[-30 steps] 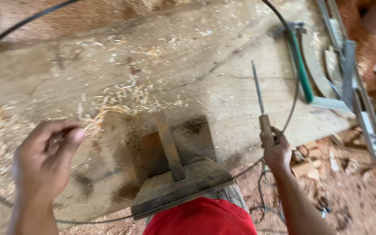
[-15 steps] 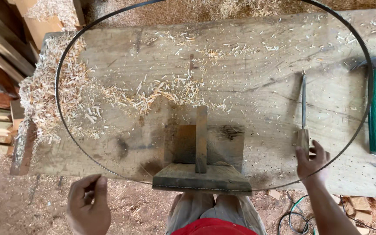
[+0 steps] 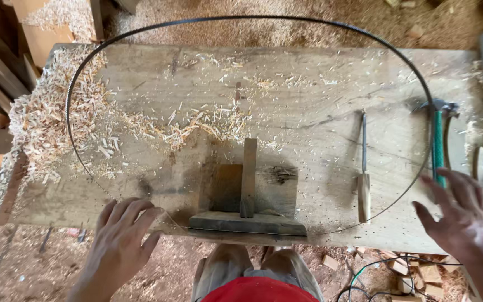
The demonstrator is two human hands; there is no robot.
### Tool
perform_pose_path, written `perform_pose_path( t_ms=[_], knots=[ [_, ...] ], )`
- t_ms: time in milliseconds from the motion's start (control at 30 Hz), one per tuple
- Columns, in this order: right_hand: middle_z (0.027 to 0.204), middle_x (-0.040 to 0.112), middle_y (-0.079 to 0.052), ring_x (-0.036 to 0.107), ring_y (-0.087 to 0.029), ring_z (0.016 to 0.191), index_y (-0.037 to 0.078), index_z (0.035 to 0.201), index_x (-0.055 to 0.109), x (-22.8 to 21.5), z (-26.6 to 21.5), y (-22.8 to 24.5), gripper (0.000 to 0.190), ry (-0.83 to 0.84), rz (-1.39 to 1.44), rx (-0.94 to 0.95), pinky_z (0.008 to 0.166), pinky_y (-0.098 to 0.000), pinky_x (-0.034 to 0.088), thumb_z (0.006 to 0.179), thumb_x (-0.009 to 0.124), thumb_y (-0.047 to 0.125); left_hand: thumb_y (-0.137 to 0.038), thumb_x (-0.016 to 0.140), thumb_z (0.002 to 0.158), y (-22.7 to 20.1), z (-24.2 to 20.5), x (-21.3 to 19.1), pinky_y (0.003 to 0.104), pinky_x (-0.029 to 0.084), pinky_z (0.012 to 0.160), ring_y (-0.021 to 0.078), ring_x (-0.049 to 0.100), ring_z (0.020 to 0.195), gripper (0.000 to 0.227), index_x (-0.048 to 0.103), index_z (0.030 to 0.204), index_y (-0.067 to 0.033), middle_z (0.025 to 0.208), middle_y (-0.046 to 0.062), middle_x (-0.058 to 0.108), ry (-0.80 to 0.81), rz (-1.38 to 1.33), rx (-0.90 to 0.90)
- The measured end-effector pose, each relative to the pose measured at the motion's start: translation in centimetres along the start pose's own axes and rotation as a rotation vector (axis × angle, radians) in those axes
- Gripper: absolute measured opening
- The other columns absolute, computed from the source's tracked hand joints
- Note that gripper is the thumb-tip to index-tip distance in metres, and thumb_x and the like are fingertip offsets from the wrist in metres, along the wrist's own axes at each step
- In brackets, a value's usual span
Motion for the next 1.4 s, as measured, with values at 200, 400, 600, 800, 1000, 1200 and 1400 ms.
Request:
perform_pose_path(
  t_ms=[200,400,600,800,1000,1200,1400],
  knots=[
    [0.126,0.073,0.0,0.062,-0.023,0.132,0.021,0.115,0.074,0.7,1.7,2.0,0.042,0.136,-0.036,-0.139,0.113,-0.0449,0.051,0.077,0.085,0.035,-0.022,0.084,0.076,1.5,0.4,2.8,0.047,0.044,0.104,0.0238,0.062,0.103,0.035,0.073,0.108,-0.0143,0.113,0.005,0.068,0.089,-0.092,0.02],
    [0.105,0.078,0.0,0.072,-0.019,0.108,0.017,0.097,0.074,1.1,0.2,1.1,0.025,0.128,0.042,-0.132,0.097,-0.0378,0.056,0.081,0.084,0.033,-0.022,0.083,0.075,1.4,0.6,1.5,0.047,0.046,0.098,0.0247,0.063,0.097,0.027,0.072,0.099,-0.0137,0.104,0.004,0.069,-0.036,-0.191,0.106],
    [0.095,0.077,-0.002,0.073,-0.019,0.091,0.015,0.09,0.073,1.0,-3.8,-0.5,0.017,0.07,-0.016,-0.106,0.087,-0.0394,0.057,0.082,0.08,0.029,-0.024,0.08,0.078,1.4,1.3,1.7,0.049,0.046,0.096,0.0232,0.061,0.093,0.022,0.071,0.095,-0.0138,0.101,0.002,0.068,-0.025,-0.234,0.156],
    [0.085,0.075,-0.002,0.071,-0.02,0.085,0.015,0.086,0.073,-0.5,-7.3,0.1,0.018,0.077,-0.069,0.015,0.084,-0.0421,0.057,0.086,0.081,0.031,-0.021,0.079,0.083,1.2,0.1,3.7,0.05,0.045,0.096,0.0232,0.059,0.091,0.015,0.07,0.093,-0.0144,0.098,0.002,0.067,-0.012,-0.197,0.23],
    [0.082,0.074,-0.003,0.069,-0.019,0.078,0.013,0.084,0.072,-1.6,-7.0,5.0,0.019,0.035,-0.018,0.013,0.077,-0.0403,0.056,0.087,0.076,0.03,-0.024,0.077,0.089,5.9,-1.1,4.6,0.046,0.046,0.096,0.0216,0.058,0.089,0.015,0.072,0.101,-0.0162,0.098,0.001,0.068,-0.028,-0.137,0.235],
    [0.079,0.072,-0.002,0.066,-0.015,0.072,0.011,0.084,0.072,-0.8,-3.3,14.8,0.013,0.049,0.077,-0.073,0.071,-0.0359,0.052,0.09,0.076,0.022,-0.026,0.075,0.082,16.5,-4.8,2.1,0.045,0.043,0.109,0.0199,0.064,0.101,0.02,0.073,0.102,-0.021,0.102,-0.001,0.072,-0.044,-0.019,0.142],
    [0.076,0.069,-0.003,0.065,-0.021,0.075,0.01,0.083,0.069,-2.1,-0.9,19.6,0.012,0.094,0.088,-0.051,0.078,-0.0396,0.052,0.084,0.077,0.018,-0.038,0.076,0.082,22.9,-6.9,3.3,0.044,0.044,0.112,0.016,0.063,0.1,0.023,0.073,0.098,-0.0216,0.094,-0.007,0.069,0.047,0.173,-0.019]
  ],
)
Point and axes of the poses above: each hand's wrist, its own z-axis towards the middle knuckle, its own x-axis out of the palm, y = z × x, the point moved 10 cm from there along z, towards the middle knuckle
